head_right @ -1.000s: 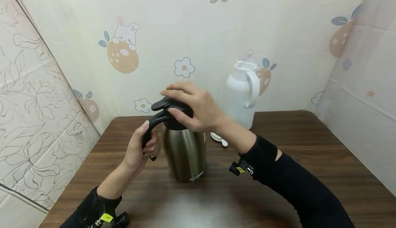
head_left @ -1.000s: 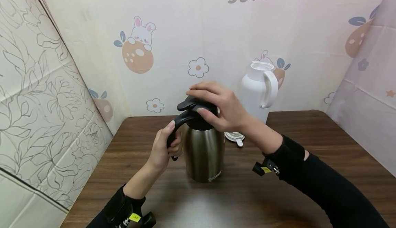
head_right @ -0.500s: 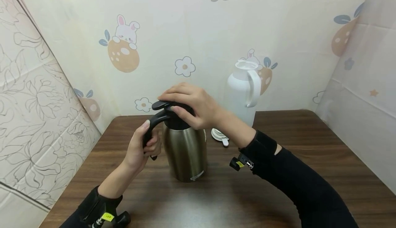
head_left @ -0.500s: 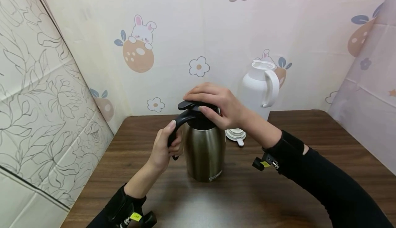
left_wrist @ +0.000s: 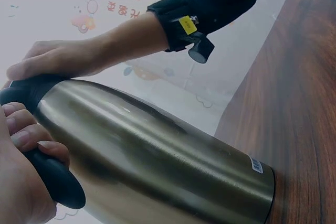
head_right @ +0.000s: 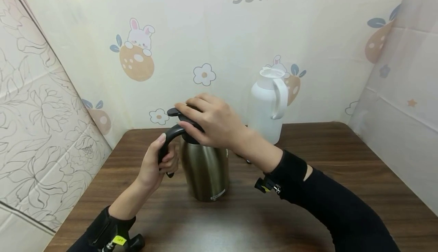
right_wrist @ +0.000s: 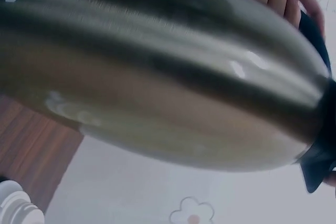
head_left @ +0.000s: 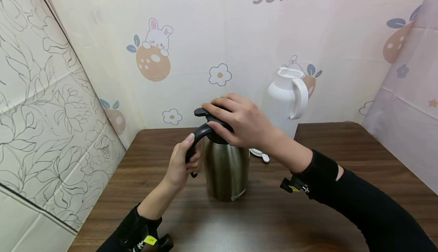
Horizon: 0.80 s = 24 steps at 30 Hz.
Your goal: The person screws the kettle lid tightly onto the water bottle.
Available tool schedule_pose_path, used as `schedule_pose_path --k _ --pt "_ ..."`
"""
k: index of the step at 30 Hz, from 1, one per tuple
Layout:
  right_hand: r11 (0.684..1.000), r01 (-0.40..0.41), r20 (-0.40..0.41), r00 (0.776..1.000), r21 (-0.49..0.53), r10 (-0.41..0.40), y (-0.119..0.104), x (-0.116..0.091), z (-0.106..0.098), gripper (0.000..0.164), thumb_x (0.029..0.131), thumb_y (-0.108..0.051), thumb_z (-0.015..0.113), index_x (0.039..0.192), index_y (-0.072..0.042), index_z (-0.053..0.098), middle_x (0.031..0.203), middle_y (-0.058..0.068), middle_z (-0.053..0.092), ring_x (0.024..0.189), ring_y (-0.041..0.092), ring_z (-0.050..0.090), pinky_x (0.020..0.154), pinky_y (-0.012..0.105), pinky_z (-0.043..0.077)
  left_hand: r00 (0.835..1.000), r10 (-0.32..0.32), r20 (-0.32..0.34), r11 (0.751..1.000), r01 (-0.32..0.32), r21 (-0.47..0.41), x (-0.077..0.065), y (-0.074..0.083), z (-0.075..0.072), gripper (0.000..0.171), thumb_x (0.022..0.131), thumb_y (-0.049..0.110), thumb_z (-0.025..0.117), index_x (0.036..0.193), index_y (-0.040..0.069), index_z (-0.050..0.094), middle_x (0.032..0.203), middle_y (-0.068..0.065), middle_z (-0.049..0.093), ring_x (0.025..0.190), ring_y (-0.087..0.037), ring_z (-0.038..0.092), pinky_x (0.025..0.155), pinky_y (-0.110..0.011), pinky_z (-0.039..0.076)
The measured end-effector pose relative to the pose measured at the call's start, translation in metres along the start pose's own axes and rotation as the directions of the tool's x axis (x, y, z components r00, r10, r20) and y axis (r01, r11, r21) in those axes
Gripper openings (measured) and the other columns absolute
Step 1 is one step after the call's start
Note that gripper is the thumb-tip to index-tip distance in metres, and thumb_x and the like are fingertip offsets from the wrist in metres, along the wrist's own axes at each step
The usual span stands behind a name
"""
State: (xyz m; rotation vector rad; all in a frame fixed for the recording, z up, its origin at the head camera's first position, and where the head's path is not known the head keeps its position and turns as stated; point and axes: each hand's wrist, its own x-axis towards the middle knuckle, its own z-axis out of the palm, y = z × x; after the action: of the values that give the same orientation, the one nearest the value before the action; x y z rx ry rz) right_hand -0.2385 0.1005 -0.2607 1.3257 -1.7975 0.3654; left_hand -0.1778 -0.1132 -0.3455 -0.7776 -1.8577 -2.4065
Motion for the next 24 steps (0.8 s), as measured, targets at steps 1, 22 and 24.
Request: schedule_pose_path --k 1,22,24 --pt "1.000 -0.017 0.010 1.000 -0.008 0.017 -0.002 0.000 -0.001 0.045 0.110 -0.038 0.051 0.135 -0.006 0.071 0.119 0.013 0.073 0.108 0.028 0.068 0.098 0.043 0.055 1.000 -0.001 -0.001 1.000 0.001 0.001 0.000 0.000 0.000 0.051 0.108 0.038 0.037 0.064 0.013 0.033 0.053 0.010 0.028 0.043 -0.014 0.018 0.042 -0.029 0.016" --pt "0.936 0.132 0.020 0.989 0.325 -0.146 0.025 -0.004 0.002 0.050 0.110 -0.034 0.042 0.141 -0.003 0.066 0.142 0.015 0.065 0.133 0.027 0.060 0.113 0.045 0.045 1.000 0.002 0.018 1.000 -0.002 -0.005 0.000 0.000 0.000 0.050 0.109 0.036 0.035 0.064 0.015 0.034 0.053 0.010 0.029 0.044 -0.015 0.018 0.043 -0.029 0.015" --pt "0.944 0.119 0.022 0.991 0.308 -0.132 0.023 -0.005 0.002 0.049 0.110 -0.035 0.042 0.141 -0.004 0.066 0.141 0.015 0.065 0.132 0.027 0.060 0.113 0.045 0.045 1.000 0.005 0.016 1.000 -0.005 -0.004 0.000 0.000 0.000 0.050 0.109 0.036 0.035 0.064 0.014 0.033 0.053 0.010 0.028 0.044 -0.015 0.018 0.043 -0.030 0.015"
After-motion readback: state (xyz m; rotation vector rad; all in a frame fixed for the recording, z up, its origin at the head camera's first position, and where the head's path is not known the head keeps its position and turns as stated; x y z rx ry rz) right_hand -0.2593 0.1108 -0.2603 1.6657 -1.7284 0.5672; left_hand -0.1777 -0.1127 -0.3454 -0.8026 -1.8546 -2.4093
